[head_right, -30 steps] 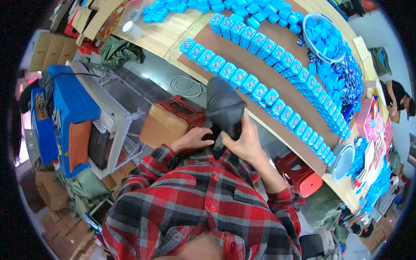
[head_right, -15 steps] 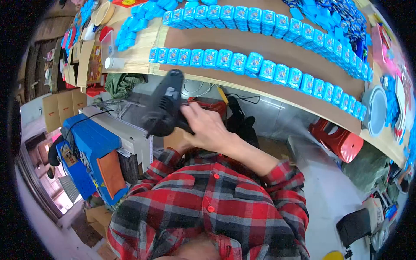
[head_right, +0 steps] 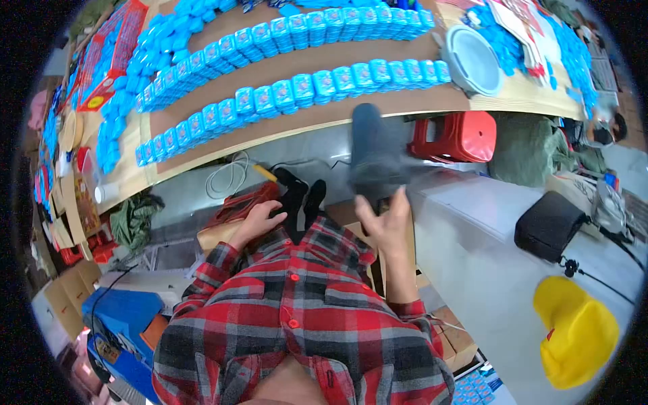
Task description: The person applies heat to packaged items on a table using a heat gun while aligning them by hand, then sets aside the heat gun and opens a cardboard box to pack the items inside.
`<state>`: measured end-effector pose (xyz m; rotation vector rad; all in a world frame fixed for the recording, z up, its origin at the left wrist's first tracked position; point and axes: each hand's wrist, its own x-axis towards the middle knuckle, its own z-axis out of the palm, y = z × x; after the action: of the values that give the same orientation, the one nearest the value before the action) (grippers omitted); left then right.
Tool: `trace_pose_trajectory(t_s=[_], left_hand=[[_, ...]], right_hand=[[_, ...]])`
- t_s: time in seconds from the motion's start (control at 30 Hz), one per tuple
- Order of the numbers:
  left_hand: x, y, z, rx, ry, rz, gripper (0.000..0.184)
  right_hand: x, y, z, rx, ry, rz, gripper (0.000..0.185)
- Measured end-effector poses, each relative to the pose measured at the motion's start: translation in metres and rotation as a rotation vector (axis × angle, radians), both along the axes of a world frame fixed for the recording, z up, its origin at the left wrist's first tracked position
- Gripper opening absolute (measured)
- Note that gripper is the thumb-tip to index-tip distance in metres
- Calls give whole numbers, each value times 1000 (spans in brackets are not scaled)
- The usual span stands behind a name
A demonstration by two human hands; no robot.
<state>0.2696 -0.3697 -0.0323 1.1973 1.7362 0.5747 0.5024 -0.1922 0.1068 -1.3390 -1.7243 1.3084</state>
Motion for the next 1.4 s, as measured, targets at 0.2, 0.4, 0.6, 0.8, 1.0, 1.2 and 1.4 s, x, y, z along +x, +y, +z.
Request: trace_pose_trajectory(t_s=[0.2,0.4,0.6,0.8,1.0,1.2,1.4], left_hand=[[19,20,5,-55,61,-122,41],[30,12,-1,-64,97,-137,41],[32,2,2,-14,83,-27,42],[29,-9,8,-44,95,58,38],[26,-17,9,-18,80,133,37],[13,-27,7,-14,49,180,37],[1,-23,16,-62,-8,153,39]], right_hand=[[59,69,-1,360,33,-371,41],[55,69,9,136,241,-283,39],[10,84,28,-56,409,16,38],[-54,118,46,56,360,234,40],[-103,138,46,-69,306,341,39],[-123,138,64,-85,281,337,40],[-147,154,59,-98,210,342,41]])
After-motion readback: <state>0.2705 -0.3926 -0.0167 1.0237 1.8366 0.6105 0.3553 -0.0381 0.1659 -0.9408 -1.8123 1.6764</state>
